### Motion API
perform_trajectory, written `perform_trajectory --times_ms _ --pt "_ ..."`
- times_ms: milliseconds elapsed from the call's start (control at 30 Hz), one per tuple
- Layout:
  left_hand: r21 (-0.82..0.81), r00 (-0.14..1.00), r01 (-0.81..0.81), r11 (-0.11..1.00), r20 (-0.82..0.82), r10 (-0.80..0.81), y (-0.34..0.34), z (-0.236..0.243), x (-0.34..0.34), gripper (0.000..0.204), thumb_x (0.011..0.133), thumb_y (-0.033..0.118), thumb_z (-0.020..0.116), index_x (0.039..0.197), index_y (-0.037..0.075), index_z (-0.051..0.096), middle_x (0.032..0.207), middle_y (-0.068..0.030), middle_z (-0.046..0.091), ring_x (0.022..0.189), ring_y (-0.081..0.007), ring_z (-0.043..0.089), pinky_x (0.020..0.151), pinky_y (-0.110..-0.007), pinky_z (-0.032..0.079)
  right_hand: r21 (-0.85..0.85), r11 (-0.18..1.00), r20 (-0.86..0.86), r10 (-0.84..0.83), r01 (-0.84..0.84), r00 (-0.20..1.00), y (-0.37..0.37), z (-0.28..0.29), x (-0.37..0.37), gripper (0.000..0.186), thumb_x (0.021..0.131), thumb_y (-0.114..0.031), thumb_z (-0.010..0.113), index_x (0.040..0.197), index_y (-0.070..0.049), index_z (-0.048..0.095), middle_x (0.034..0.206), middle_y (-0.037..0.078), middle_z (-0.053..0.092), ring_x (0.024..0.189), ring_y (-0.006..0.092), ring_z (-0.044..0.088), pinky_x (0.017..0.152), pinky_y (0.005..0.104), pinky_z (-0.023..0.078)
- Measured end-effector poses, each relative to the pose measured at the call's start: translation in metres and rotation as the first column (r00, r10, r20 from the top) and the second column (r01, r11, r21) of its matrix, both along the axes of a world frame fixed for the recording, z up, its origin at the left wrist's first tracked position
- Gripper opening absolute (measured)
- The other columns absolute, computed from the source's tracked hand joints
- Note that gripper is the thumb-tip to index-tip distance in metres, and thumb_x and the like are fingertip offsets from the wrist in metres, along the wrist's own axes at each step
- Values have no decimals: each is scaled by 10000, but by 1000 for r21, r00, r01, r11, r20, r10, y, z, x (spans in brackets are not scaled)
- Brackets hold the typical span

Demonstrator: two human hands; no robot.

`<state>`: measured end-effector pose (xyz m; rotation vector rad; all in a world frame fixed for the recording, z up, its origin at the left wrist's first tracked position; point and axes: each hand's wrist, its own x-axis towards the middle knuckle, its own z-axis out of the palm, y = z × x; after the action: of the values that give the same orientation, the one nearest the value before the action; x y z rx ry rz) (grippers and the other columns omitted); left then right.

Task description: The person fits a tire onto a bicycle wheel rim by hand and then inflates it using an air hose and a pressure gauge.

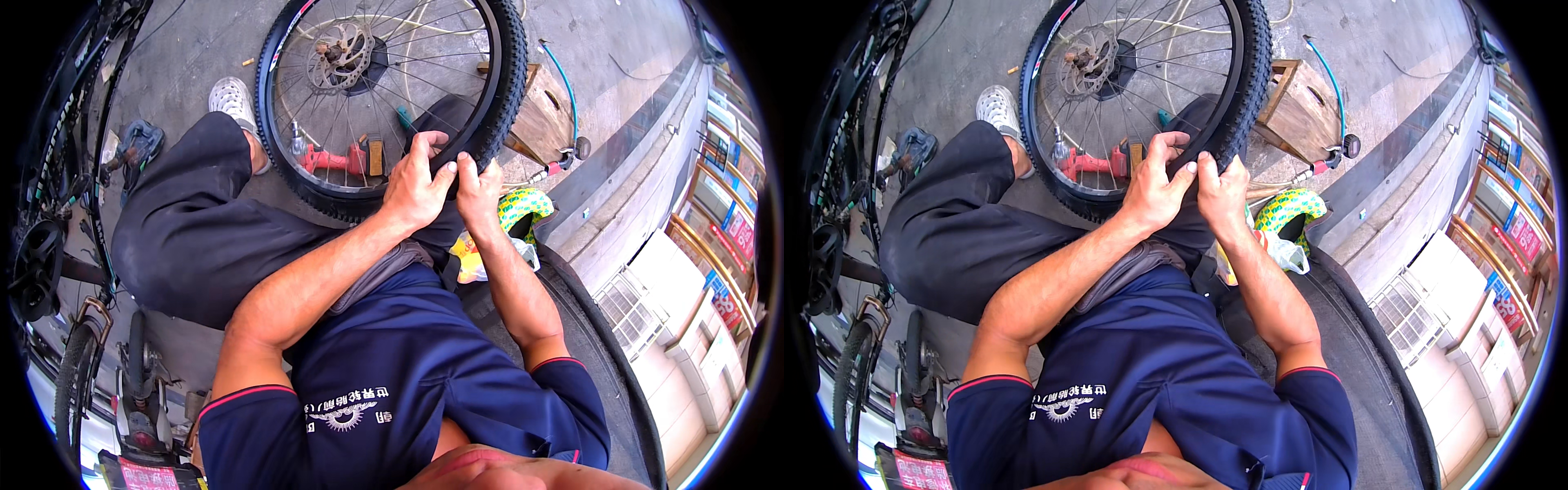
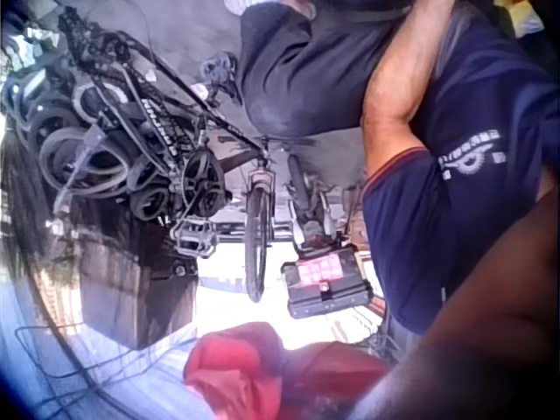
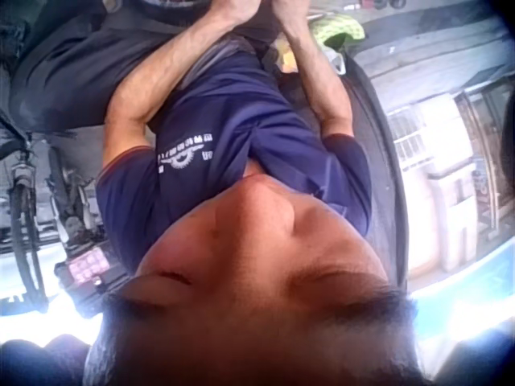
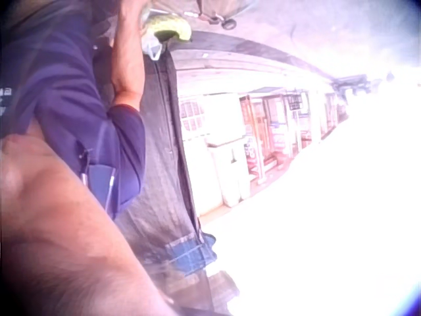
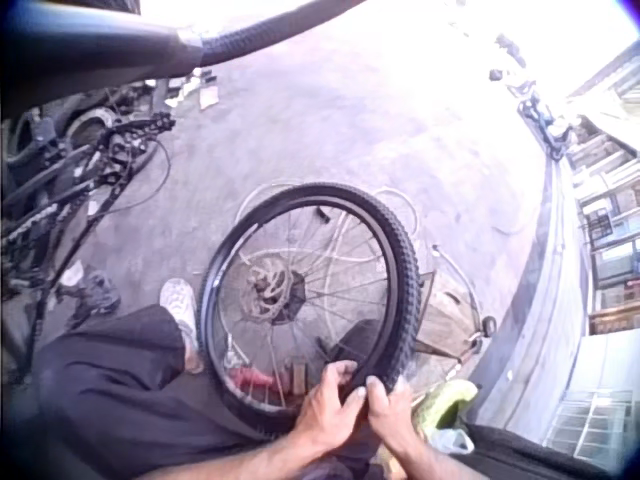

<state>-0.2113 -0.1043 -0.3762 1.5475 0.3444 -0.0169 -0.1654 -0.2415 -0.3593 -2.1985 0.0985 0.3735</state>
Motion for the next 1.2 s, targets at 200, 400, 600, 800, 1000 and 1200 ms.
perform_trajectory --times_ms 200,400,600,800,1000,1200 --pt "48 997 74 996 21 -76 69 80 41 736 888 288 818 1440 -41 460 1139 -166 688 993 -214 682 891 -346 551 478 863 35 168 -165 985 44 62 51 580 1085 -513 495 1239 30 627 1032 76 676 920 137 635 844 313 532" --pt "-362 994 -106 926 -30 102 161 187 40 652 913 363 784 1313 -83 526 959 -93 674 787 -120 637 771 -284 537 602 787 -116 252 -133 961 86 23 76 470 1014 -362 686 1308 0 622 1100 104 700 1013 156 666 926 320 541" --pt "-500 975 116 858 220 -4 190 239 -1 983 968 581 601 1588 -76 216 1046 -124 569 766 -135 528 679 -286 434 715 661 -41 -283 226 958 125 22 80 650 878 -266 856 1314 28 474 1178 152 624 1033 202 643 883 325 552" --pt "-640 892 272 719 448 62 177 278 -16 910 981 560 617 1621 42 228 1036 -121 593 725 -141 565 641 -305 460 917 300 -124 -409 261 904 99 20 115 610 984 -360 732 1370 26 460 1177 130 634 1061 183 632 911 347 529" --pt "-595 772 589 547 614 -163 195 292 -14 790 994 559 572 1608 130 321 946 -139 656 622 -186 593 561 -333 466 764 441 -321 -373 471 870 72 -34 151 668 1008 -554 622 1448 -71 487 1247 94 618 1126 231 587 963 374 466" --pt "-560 707 658 504 689 -157 217 291 -29 477 1135 375 323 1520 154 496 955 -171 701 685 -253 668 580 -373 529 960 112 -251 -66 257 966 26 -76 202 503 1095 -476 475 1413 -93 547 1242 78 627 1015 199 636 919 351 511"
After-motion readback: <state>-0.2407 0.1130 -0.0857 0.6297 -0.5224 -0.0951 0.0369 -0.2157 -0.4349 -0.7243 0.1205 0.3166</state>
